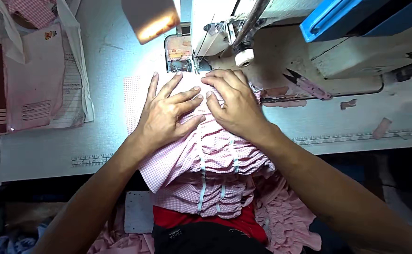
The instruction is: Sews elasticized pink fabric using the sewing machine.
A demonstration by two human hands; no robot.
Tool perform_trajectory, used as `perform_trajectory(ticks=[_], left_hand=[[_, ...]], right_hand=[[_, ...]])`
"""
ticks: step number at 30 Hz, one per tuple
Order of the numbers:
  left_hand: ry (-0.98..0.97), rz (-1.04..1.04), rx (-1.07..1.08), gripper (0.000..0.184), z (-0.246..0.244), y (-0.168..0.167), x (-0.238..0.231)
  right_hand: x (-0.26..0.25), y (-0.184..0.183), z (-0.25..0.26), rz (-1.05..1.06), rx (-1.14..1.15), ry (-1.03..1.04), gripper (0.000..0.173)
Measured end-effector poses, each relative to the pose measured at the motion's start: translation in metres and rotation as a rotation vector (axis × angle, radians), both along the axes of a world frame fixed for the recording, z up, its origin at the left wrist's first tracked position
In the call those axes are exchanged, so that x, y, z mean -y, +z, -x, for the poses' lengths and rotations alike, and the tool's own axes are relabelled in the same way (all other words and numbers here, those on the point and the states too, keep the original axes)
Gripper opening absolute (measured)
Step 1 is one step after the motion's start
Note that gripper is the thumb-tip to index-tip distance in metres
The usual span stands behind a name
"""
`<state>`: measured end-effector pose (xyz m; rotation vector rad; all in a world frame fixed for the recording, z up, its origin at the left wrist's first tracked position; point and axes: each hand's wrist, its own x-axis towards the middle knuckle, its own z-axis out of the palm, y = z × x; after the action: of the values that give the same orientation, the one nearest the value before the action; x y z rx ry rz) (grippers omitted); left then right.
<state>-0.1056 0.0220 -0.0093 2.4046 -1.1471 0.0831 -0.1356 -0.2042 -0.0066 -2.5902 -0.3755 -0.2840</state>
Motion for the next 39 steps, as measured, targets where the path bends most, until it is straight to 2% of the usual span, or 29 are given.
perform_trajectory(ticks=[5, 12, 18, 23, 25, 27, 30, 32, 39], left_hand=[[-0.034, 0.037, 0.066, 0.037, 0.008, 0.0, 0.0], [-0.054, 0.008, 0.135, 0.037, 0.009, 0.0, 0.003], [-0.082, 0.004, 0.096, 0.038, 0.019, 0.005, 0.009], [-0.059, -0.028, 0.038, 0.032, 0.038, 0.014, 0.013], [-0.022, -0.047, 0.022, 0.032, 0.056, 0.017, 0.018], [-0.001, 0.065, 0.024, 0.029, 0.068, 0.007, 0.017], [-0.07, 0.157, -0.003, 0.035, 0.063, -0.003, 0.006], [-0.124, 0.131, -0.003, 0.04, 0.06, -0.001, 0.001], [-0.128, 0.116, 0.032, 0.033, 0.058, 0.002, 0.005]], right_hand=[[-0.002, 0.0, -0.004, 0.011, -0.008, 0.003, 0.04], [-0.002, -0.001, -0.019, 0.051, -0.055, -0.025, 0.045], [0.0, 0.004, -0.033, 0.078, -0.107, -0.1, 0.045], [0.0, 0.009, -0.045, 0.12, -0.179, -0.181, 0.045], [-0.003, 0.02, -0.031, 0.127, -0.152, -0.199, 0.044], [-0.011, 0.036, 0.012, 0.122, -0.052, -0.148, 0.038], [-0.013, 0.017, 0.046, 0.084, -0.012, -0.057, 0.037], [-0.003, 0.011, 0.051, 0.093, -0.051, -0.052, 0.04], [0.006, 0.006, 0.023, 0.145, -0.01, -0.052, 0.042]])
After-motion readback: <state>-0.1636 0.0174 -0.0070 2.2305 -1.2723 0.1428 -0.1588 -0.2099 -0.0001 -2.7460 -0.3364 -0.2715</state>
